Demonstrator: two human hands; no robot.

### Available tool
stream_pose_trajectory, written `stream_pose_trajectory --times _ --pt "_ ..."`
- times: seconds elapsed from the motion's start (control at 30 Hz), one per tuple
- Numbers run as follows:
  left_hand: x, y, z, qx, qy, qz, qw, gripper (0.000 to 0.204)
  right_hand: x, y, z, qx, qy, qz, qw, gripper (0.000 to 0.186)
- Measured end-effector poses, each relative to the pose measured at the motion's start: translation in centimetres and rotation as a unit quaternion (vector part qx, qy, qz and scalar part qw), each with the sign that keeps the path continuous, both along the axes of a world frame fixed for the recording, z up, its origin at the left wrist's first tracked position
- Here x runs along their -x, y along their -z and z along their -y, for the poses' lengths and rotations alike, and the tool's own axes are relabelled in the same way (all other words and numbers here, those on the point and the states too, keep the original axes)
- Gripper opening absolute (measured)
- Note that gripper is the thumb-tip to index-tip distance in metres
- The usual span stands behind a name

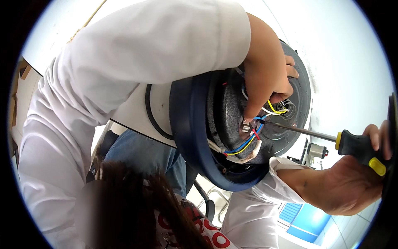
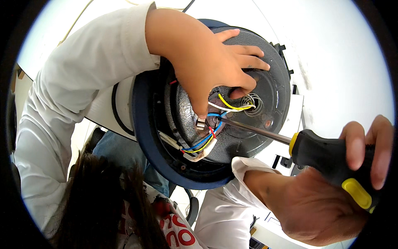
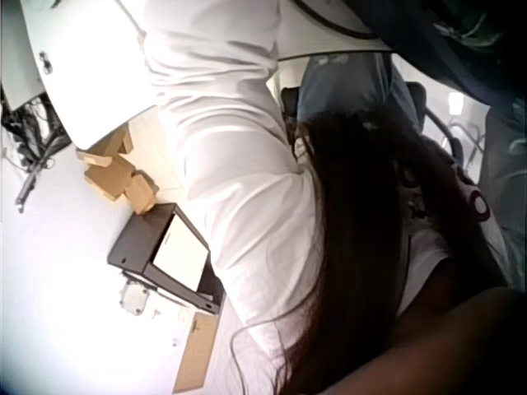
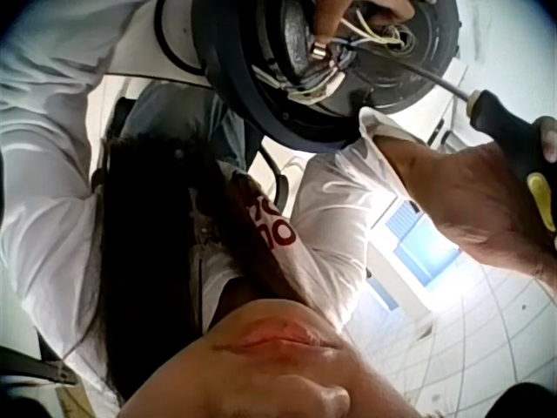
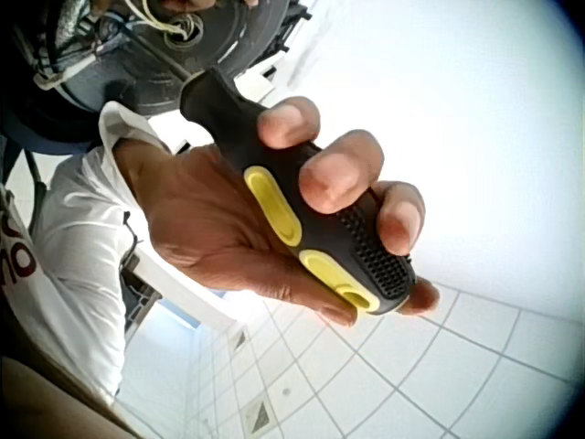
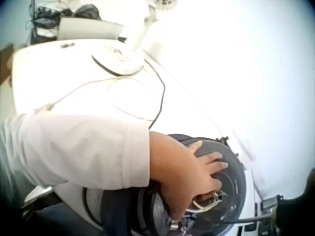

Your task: The person uses a screwdriver to tighten screws on the internal components of a disassembled appliance base. They manipulate wires and secure parts within the circular housing while seated at a workbench.

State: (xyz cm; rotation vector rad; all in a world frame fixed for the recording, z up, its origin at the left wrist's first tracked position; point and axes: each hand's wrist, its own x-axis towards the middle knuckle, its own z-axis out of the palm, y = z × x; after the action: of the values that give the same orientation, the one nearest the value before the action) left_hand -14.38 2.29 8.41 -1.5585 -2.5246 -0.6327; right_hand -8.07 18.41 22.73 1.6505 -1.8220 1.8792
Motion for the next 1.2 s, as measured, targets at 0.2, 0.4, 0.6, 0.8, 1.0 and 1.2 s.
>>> stream_pose_trajectory --times 0.2,0.4,0.6,0.8,1.0,1.2 --pt "0.3 -1.2 -0.7 0.035 0.018 0.046 0.998 0.048 2.8 1.8 0.3 0.045 -0.168 0.049 0.984 0.031" --pt "-0.1 -0.1 0.1 0.015 0.010 0.045 0.999 0.045 -1.2 1.9 2.3 0.004 -0.034 0.150 0.988 0.016" --pt "-0.5 -0.9 0.5 0.029 0.005 0.051 0.998 0.045 -0.9 1.3 0.7 -0.022 -0.057 0.149 0.987 0.020" --pt "-0.2 -0.1 0.2 0.016 -0.002 0.052 0.999 0.045 5.0 -0.9 -0.3 -0.161 -0.382 0.219 0.883 0.024" --pt "0.0 -0.9 -0.6 0.006 0.032 0.042 0.999 0.046 4.0 -1.6 -1.0 -0.072 -0.197 0.083 0.974 0.037" --pt "0.3 -0.6 -0.3 0.022 0.016 0.051 0.998 0.047 -1.3 -3.0 -1.9 -0.200 -0.076 0.116 0.970 0.015"
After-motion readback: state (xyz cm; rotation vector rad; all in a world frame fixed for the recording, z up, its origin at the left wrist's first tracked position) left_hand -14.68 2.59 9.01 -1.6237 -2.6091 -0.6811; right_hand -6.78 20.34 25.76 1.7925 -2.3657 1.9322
